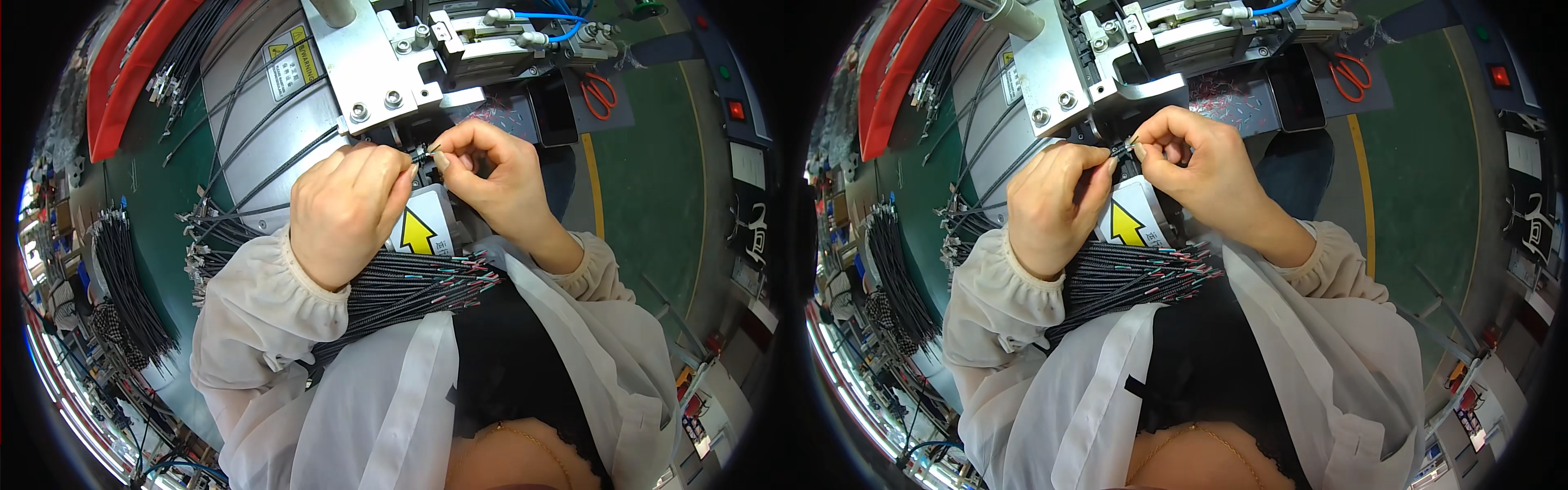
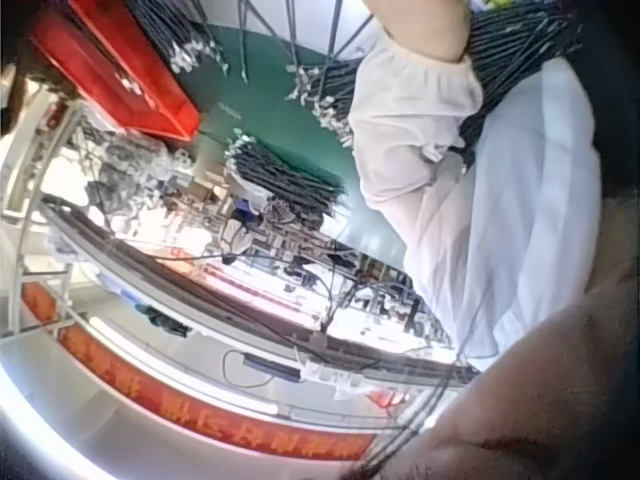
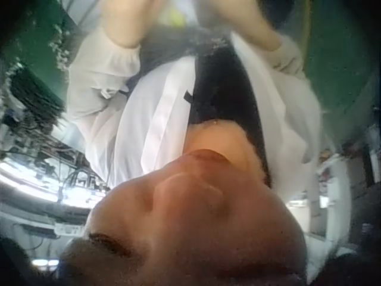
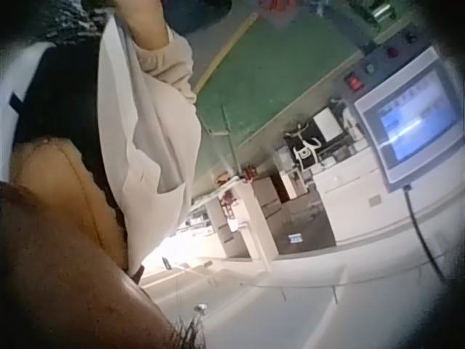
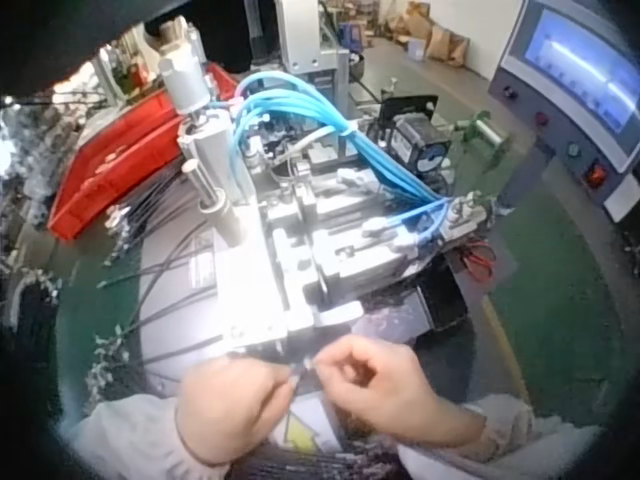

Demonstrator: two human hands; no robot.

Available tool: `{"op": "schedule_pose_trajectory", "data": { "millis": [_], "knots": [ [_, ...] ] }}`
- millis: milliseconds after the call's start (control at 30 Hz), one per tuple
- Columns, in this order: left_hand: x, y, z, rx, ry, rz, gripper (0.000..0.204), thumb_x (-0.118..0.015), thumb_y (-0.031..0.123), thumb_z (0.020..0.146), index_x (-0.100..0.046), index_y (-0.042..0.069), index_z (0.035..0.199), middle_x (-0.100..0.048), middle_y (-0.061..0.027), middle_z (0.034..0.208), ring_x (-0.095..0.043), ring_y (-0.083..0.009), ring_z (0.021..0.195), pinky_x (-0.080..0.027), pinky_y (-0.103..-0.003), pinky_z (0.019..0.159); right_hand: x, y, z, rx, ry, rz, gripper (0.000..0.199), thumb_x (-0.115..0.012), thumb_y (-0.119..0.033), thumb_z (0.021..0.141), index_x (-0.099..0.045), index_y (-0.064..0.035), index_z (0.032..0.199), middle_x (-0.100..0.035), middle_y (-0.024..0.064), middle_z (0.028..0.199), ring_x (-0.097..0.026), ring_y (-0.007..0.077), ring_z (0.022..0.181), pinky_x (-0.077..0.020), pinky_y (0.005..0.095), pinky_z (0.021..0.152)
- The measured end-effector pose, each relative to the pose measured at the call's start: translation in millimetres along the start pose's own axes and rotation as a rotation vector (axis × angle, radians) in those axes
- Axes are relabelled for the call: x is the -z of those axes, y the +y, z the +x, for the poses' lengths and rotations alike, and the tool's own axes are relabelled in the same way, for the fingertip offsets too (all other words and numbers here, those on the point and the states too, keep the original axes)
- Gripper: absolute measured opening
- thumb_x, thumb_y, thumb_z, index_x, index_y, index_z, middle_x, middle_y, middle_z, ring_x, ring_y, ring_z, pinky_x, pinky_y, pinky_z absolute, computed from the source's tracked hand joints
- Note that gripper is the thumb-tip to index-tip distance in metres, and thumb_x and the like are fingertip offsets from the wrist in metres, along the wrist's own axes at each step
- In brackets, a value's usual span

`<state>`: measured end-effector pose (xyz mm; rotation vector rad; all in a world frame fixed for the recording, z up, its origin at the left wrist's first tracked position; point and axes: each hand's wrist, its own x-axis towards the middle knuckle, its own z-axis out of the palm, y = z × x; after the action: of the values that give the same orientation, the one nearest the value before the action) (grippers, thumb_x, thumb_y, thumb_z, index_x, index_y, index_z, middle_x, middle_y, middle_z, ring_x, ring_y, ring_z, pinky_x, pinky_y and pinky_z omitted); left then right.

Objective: The person presses a touchscreen control panel on a machine, then repeatedly positions the ends of cables into the machine's processing slot by hand.

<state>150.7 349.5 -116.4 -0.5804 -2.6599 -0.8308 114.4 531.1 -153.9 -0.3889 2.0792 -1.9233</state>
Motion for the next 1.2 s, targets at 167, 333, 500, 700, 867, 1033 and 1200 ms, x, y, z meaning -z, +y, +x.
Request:
{"op": "schedule_pose_trajectory", "data": {
  "millis": [167,333,500,700,867,1033,1200],
  "knots": [
    [-4.9,-2.8,0.0,-0.023,-0.019,0.076,0.013,-0.072,0.003,0.074,-0.061,0.004,0.081,-0.062,-0.0078,0.072,-0.059,-0.0245,0.061,-0.047,-0.033,0.056,-2.3,8.0,2.1,0.136,0.065,-0.215,0.006,-0.065,-0.004,0.079,-0.064,-0.0016,0.085,-0.061,0.0042,0.07,-0.051,0.0112,0.06,-0.043,0.0248,0.055],
    [-3.9,-3.0,1.0,0.004,-0.041,0.101,0.012,-0.071,0.004,0.074,-0.061,0.005,0.08,-0.061,-0.0076,0.069,-0.059,-0.0246,0.06,-0.047,-0.033,0.056,-2.3,7.4,3.5,0.12,0.062,-0.219,0.006,-0.066,-0.006,0.081,-0.065,-0.0012,0.085,-0.062,0.0057,0.072,-0.053,0.0131,0.061,-0.0443,0.026,0.056],
    [-4.2,0.0,1.3,0.049,-0.068,0.14,0.011,-0.071,0.006,0.075,-0.061,0.006,0.079,-0.06,-0.0072,0.067,-0.059,-0.0244,0.059,-0.047,-0.034,0.056,-3.2,10.3,3.8,0.05,0.059,-0.144,0.006,-0.067,-0.006,0.083,-0.065,-0.0012,0.086,-0.062,0.0027,0.071,-0.051,0.0073,0.058,-0.0415,0.0224,0.053],
    [-3.7,3.2,3.8,0.013,-0.053,0.197,0.011,-0.072,0.007,0.076,-0.061,0.006,0.08,-0.061,-0.0064,0.067,-0.06,-0.0241,0.059,-0.047,-0.034,0.056,-4.0,14.3,7.8,-0.103,0.021,0.138,0.007,-0.063,-0.006,0.09,-0.061,0.0006,0.09,-0.058,-0.0022,0.068,-0.046,0.0002,0.053,-0.0335,0.0167,0.045],
    [-0.1,0.6,2.9,-0.032,-0.073,0.255,0.012,-0.072,0.008,0.077,-0.062,0.007,0.083,-0.061,-0.0069,0.07,-0.06,-0.0239,0.064,-0.047,-0.034,0.056,-5.0,6.7,11.0,-0.352,-0.006,0.289,0.007,-0.063,-0.006,0.086,-0.063,0.0014,0.086,-0.057,-0.0053,0.071,-0.045,-0.0019,0.06,-0.0351,0.0153,0.051],
    [21.1,-15.1,-6.8,-0.036,-0.11,0.171,0.018,-0.07,0.004,0.072,-0.065,0.006,0.09,-0.06,-0.0079,0.076,-0.06,-0.0239,0.066,-0.047,-0.034,0.057,-5.5,11.8,13.6,-0.307,-0.004,0.282,0.006,-0.062,-0.005,0.085,-0.063,0.0011,0.086,-0.057,-0.0058,0.07,-0.045,-0.0015,0.06,-0.0356,0.0158,0.052],
    [33.6,-28.4,-21.8,-0.18,-0.173,0.252,0.028,-0.062,0.007,0.07,-0.067,0.005,0.097,-0.059,-0.0067,0.081,-0.058,-0.0217,0.068,-0.047,-0.032,0.059,-7.5,25.1,12.5,-0.177,0.019,0.175,0.003,-0.063,-0.003,0.085,-0.062,0.0,0.085,-0.053,-0.0074,0.069,-0.042,-0.0019,0.06,-0.0329,0.0158,0.053]
  ]
}}
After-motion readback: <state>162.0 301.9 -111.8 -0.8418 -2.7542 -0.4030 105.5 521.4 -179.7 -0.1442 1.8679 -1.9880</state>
